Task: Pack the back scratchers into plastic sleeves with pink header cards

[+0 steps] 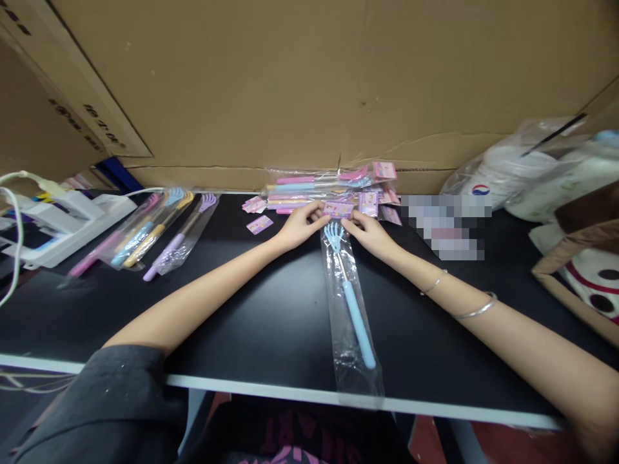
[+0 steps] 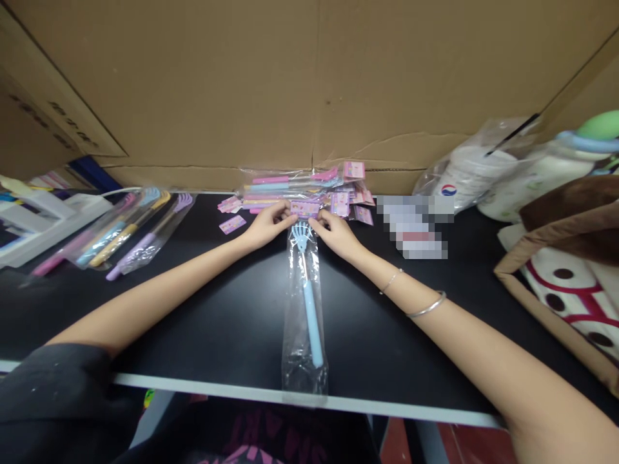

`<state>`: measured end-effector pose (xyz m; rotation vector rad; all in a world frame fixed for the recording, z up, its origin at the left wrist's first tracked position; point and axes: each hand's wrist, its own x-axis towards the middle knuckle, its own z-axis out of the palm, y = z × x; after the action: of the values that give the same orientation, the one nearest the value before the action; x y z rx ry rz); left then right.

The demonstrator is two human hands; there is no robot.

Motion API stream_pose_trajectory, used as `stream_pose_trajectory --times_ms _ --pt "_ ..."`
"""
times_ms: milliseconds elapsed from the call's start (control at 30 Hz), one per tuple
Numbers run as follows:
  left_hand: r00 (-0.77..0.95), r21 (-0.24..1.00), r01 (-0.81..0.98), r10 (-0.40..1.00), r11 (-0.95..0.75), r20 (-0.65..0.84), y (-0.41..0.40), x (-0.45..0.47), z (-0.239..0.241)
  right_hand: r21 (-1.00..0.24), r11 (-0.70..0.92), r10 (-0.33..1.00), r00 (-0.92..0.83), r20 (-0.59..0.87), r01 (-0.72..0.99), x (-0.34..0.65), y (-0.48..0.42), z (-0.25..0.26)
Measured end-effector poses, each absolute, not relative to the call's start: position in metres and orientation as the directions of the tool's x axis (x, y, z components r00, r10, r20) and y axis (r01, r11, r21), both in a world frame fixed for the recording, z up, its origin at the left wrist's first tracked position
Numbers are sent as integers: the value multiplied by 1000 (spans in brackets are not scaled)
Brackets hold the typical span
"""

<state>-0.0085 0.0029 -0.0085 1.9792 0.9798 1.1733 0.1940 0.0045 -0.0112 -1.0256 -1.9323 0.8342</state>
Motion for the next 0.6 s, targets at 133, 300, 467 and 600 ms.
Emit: stream_pose_trajectory --times_ms 133,300,467,600 --pt "344 813 263 838 -519 423 3 -9 -8 -819 466 862 -378 337 334 195 5 -12" --pt "345 822 266 846 -504 407 5 -9 -10 -840 453 867 -365 338 299 194 2 -9" --pt "339 820 273 849 -502 406 5 -9 -12 -854 444 868 -366 335 270 194 1 -7" --pt "327 819 277 851 -502 411 5 -9 -11 -873 420 876 -360 320 246 195 2 -8"
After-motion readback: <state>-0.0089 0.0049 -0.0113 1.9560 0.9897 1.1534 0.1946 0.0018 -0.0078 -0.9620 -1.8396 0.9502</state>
